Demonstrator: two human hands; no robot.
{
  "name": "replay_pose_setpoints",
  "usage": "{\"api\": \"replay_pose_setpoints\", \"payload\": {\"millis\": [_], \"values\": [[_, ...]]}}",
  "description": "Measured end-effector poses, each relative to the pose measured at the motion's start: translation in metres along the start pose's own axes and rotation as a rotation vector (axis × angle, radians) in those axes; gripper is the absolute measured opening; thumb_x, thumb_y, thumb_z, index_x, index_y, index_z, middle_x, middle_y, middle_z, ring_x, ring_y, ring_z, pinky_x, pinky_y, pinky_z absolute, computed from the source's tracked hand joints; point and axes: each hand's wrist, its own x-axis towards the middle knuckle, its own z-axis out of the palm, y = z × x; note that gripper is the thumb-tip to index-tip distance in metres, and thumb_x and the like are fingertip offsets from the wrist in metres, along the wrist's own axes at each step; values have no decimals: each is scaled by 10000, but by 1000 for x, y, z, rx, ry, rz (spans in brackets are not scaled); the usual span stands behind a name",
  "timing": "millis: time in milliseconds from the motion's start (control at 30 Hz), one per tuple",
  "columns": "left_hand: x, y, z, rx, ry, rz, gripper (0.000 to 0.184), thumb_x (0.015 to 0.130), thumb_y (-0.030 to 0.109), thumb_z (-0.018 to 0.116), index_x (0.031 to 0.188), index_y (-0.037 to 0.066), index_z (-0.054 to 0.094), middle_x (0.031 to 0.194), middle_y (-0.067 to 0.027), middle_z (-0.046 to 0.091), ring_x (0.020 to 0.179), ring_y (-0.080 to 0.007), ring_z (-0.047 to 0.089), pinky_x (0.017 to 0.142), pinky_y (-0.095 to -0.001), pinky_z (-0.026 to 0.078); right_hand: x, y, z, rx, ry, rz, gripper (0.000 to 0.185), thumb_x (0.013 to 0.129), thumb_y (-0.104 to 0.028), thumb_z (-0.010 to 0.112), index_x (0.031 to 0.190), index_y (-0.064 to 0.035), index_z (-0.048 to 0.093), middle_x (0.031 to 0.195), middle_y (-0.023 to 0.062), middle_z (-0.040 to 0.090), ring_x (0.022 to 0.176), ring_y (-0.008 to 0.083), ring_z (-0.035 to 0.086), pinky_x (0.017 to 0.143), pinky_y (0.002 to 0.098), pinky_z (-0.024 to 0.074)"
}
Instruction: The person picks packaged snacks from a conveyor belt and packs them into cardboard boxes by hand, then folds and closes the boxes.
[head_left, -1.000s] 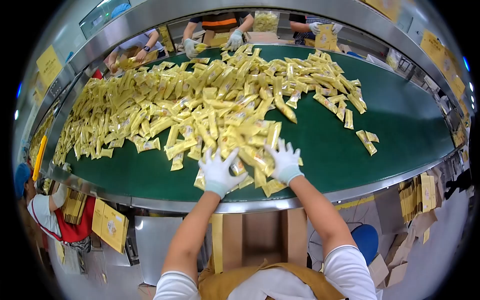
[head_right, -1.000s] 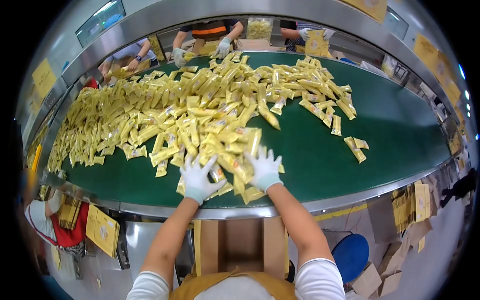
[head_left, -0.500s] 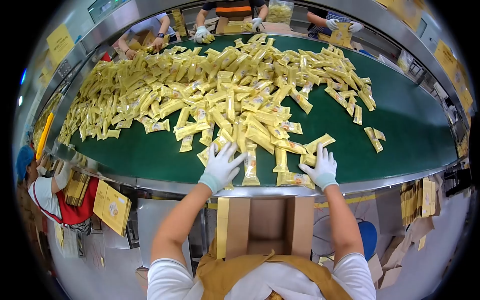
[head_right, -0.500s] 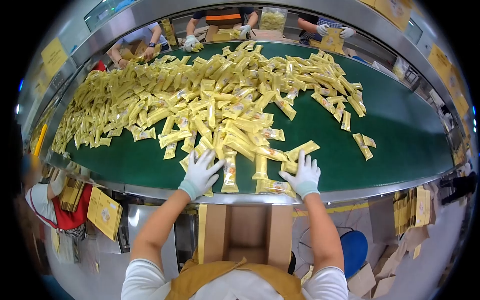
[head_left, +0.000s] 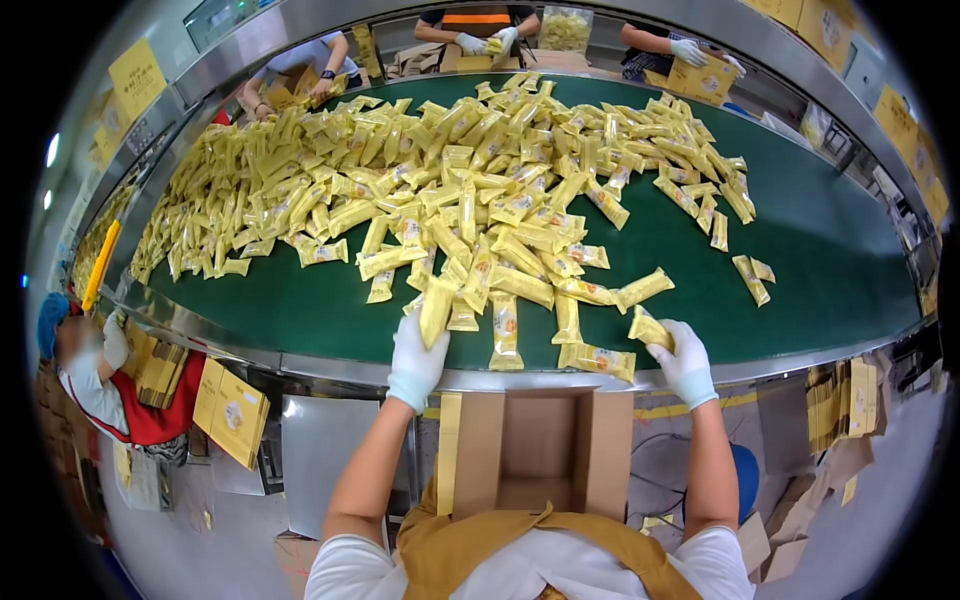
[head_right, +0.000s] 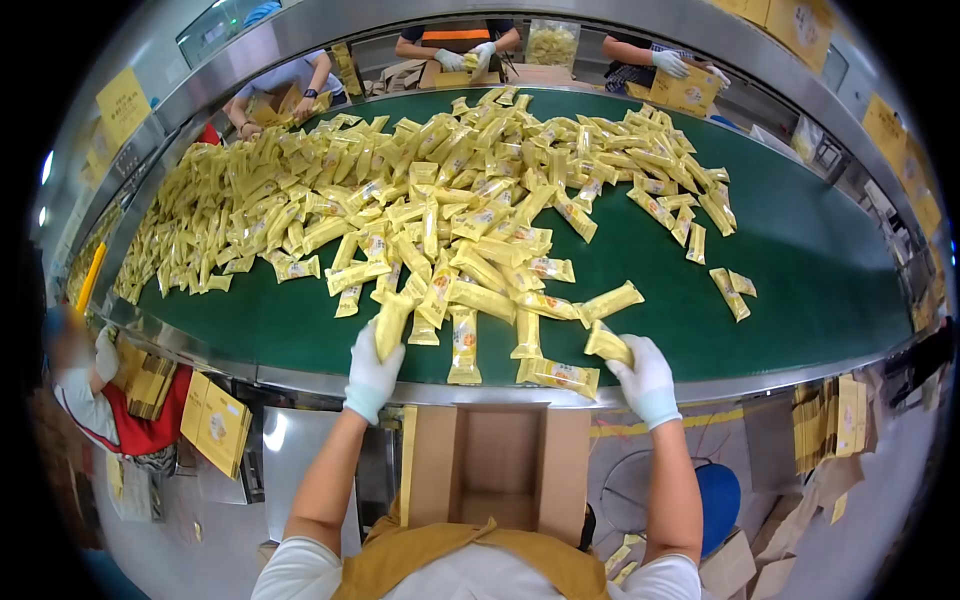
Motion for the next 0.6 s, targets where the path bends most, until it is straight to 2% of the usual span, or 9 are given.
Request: {"api": "replay_pose_setpoints", "payload": {"millis": [33,100,167,200,267,367,400,500,600], "values": [[13,5,1,-116,47,18,618,836,148,718,1389,3,485,1287,-247,554,1173,-423,545,1011,-477,450,2,-11,1,135,-56,-17,383,819,-204,751,1147,-31,654,1067,168,661,1011,370,628,899,420,508],[39,39,7,68,47,42,616,853,181,701,1394,0,470,1317,-247,552,1173,-428,558,1015,-490,451,9,-30,13,215,-232,-105,406,805,-249,770,1136,-39,664,1051,162,668,1000,365,637,900,430,509],[61,74,20,162,6,91,612,858,183,688,1397,8,459,1297,-241,559,1164,-421,576,1005,-492,467,18,-34,39,-63,-452,-228,445,790,-276,787,1161,-63,663,1085,150,656,1039,341,629,925,430,505],[74,80,34,302,-98,53,608,858,168,679,1400,17,451,1279,-236,564,1159,-408,589,989,-486,484,19,-37,52,-152,-471,-311,475,783,-286,795,1186,-77,654,1106,143,632,1081,323,607,953,426,498],[88,89,56,621,-315,-59,605,850,119,661,1407,48,437,1233,-215,576,1135,-374,625,939,-458,528,27,-37,60,-255,-523,-301,490,763,-284,810,1178,-79,651,1097,142,612,1095,327,589,967,420,491],[94,84,61,600,-283,-137,624,848,120,668,1422,63,431,1250,-203,581,1146,-369,626,945,-446,526,35,-30,46,-232,-578,-291,482,742,-287,823,1141,-70,661,1072,158,623,1064,347,604,951,431,497],[97,72,60,561,-268,-107,686,829,164,697,1445,68,412,1270,-215,591,1136,-377,627,955,-445,521,38,-33,38,-222,-597,-278,482,737,-290,826,1131,-66,663,1065,165,629,1054,355,609,944,435,500],[85,48,38,346,-259,-157,721,794,258,737,1430,73,452,1230,-230,634,1125,-389,629,958,-447,516,56,-34,16,-49,-444,-197,472,735,-310,823,1088,-45,658,1076,197,654,1042,383,622,927,445,505],[61,32,1,239,-233,-155,687,768,346,757,1365,87,538,1152,-238,675,1104,-403,636,952,-453,515,86,-39,8,12,-373,-90,535,741,-323,823,1157,-36,648,1125,210,678,1060,405,629,944,444,503]]}}
